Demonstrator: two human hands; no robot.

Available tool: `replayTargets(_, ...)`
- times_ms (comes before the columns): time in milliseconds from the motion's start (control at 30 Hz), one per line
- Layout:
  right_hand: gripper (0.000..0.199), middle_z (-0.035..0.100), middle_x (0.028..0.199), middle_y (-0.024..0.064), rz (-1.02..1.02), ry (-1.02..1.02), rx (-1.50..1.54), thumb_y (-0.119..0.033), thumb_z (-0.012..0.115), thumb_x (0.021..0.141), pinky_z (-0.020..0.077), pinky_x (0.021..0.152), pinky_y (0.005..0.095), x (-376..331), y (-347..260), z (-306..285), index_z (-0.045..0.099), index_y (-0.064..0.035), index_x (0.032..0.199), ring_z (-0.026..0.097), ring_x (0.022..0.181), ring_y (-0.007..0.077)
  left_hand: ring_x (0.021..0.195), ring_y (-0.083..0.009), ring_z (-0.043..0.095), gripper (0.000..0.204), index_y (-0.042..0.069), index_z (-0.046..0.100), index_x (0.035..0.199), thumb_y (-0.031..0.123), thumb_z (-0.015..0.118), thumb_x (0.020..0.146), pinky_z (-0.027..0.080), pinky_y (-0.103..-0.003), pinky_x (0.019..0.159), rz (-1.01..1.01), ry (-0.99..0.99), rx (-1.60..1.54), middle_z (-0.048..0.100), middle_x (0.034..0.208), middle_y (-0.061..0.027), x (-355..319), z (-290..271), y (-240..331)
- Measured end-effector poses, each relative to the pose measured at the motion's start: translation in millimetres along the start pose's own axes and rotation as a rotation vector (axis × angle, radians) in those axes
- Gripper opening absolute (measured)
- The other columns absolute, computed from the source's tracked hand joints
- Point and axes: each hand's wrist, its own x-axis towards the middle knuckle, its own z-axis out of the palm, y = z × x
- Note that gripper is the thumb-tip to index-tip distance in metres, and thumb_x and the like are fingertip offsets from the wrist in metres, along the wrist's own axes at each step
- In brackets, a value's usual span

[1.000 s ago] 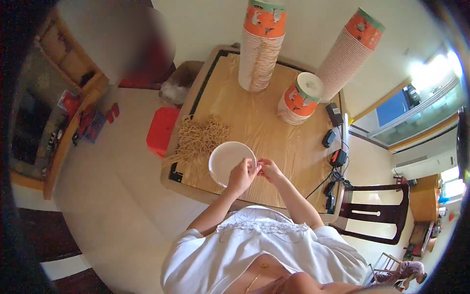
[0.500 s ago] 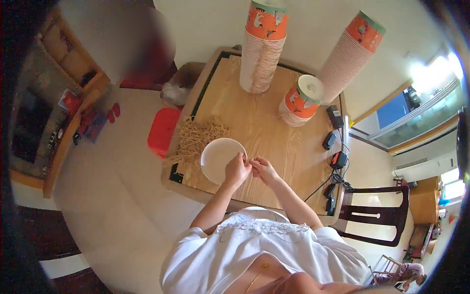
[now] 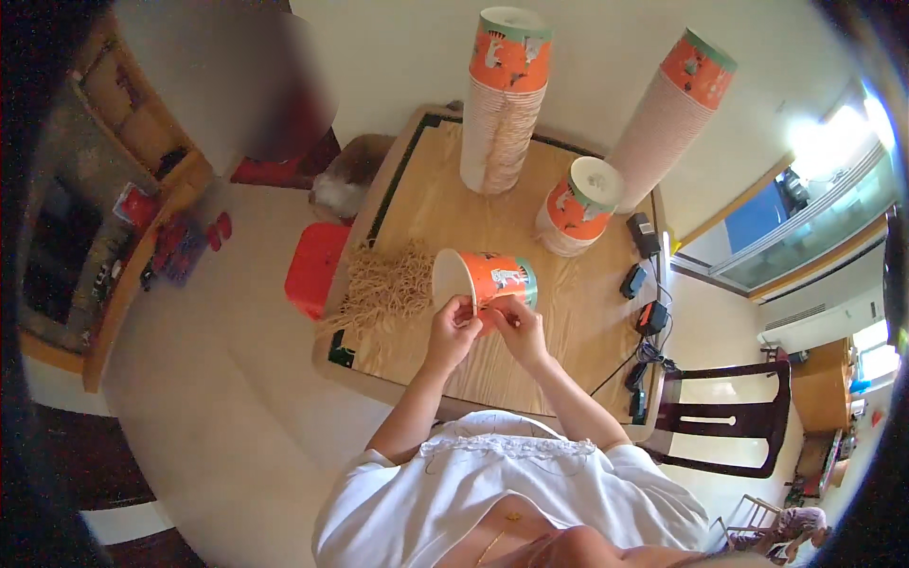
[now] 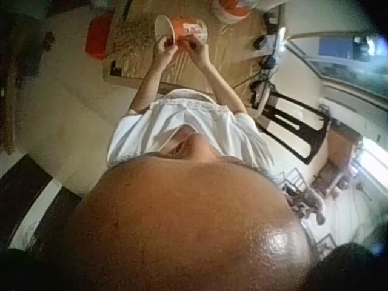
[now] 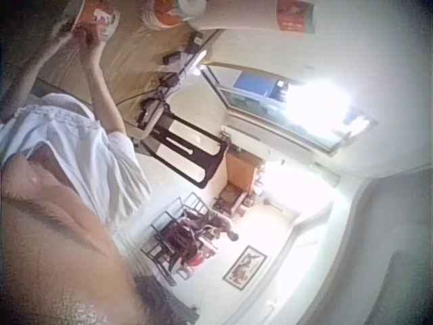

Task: Expanding and stacking decorative paper tubs at a workbench.

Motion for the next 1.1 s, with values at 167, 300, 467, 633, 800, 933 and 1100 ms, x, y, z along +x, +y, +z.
replayTargets(167, 0.009, 0.064, 0.074, 0.0080, 0.078, 0.126, -0.055, -0.007, 0.056, 0.086, 0.0477, 0.057, 0.0277, 6.3, -12.9, -9.3, 0.058, -0.0038, 0.094, 0.061, 0.066, 0.0124, 0.084, -0.0104, 0.058, 0.027, 0.000, 0.052, 0.101, -0.007, 0.053, 0.075, 0.047, -0.025, 0.077, -0.015, 0.022, -0.153, 0.060, 0.092, -0.0039, 0.6, 9.5, -2.5)
replayTargets(300, 0.010, 0.064, 0.076, 0.0135, -0.092, 0.012, -0.303, -0.009, 0.057, 0.085, 0.0493, 0.058, 0.0318, 7.2, -19.6, -9.8, 0.057, -0.0045, 0.094, 0.064, 0.067, 0.0231, 0.082, -0.0096, 0.056, 0.027, 0.001, 0.053, 0.099, -0.008, 0.051, 0.074, 0.045, -0.024, 0.075, -0.062, 0.081, -0.379, 0.058, 0.090, -0.0027, 4.4, 18.9, 2.4)
replayTargets(467, 0.009, 0.063, 0.080, 0.0139, 0.078, 0.082, -0.345, -0.009, 0.057, 0.083, 0.0494, 0.059, 0.0343, 14.8, -14.1, -14.5, 0.057, -0.0050, 0.092, 0.063, 0.069, 0.0281, 0.088, -0.0134, 0.056, 0.028, 0.001, 0.051, 0.105, -0.004, 0.052, 0.077, 0.046, -0.027, 0.080, -0.084, 0.096, -0.218, 0.058, 0.096, -0.0055, 6.7, 18.3, -13.5)
replayTargets(633, 0.010, 0.058, 0.087, 0.0132, -0.143, 0.048, -0.404, -0.005, 0.057, 0.082, 0.0493, 0.060, 0.0341, 13.2, -16.3, -15.8, 0.057, -0.0044, 0.092, 0.061, 0.071, 0.0286, 0.090, -0.0167, 0.058, 0.028, 0.000, 0.051, 0.109, 0.001, 0.054, 0.081, 0.049, -0.030, 0.081, 0.019, -0.002, -0.454, 0.059, 0.101, -0.0077, 19.5, 15.7, -36.8)
replayTargets(800, 0.011, 0.056, 0.088, 0.0123, -0.232, -0.043, -0.408, -0.003, 0.057, 0.081, 0.0489, 0.064, 0.0363, 16.6, -22.7, -21.1, 0.057, -0.0051, 0.091, 0.059, 0.077, 0.0304, 0.082, -0.0102, 0.059, 0.014, -0.003, 0.057, 0.094, -0.001, 0.056, 0.080, 0.048, -0.025, 0.073, -0.154, 0.039, -0.355, 0.062, 0.091, -0.0076, 20.8, 9.4, -11.0)
replayTargets(933, 0.011, 0.055, 0.089, 0.0126, -0.234, -0.137, -0.467, -0.004, 0.057, 0.080, 0.0480, 0.067, 0.0398, 17.4, -23.7, -23.7, 0.056, -0.0054, 0.091, 0.058, 0.080, 0.0330, 0.076, -0.0098, 0.059, 0.012, -0.003, 0.059, 0.091, 0.000, 0.056, 0.080, 0.049, -0.025, 0.070, -0.128, 0.022, -0.285, 0.064, 0.086, -0.0071, 20.1, 2.6, -11.2)
replayTargets(1100, 0.014, 0.054, 0.091, 0.0137, -0.234, -0.149, -0.473, -0.005, 0.057, 0.080, 0.0479, 0.066, 0.0406, 20.0, -16.4, -26.9, 0.055, -0.0054, 0.094, 0.057, 0.079, 0.0341, 0.071, -0.0079, 0.059, 0.015, -0.002, 0.059, 0.092, 0.002, 0.055, 0.079, 0.048, -0.024, 0.066, -0.073, 0.047, -0.061, 0.064, 0.080, -0.0040, 20.3, 5.8, 8.3)
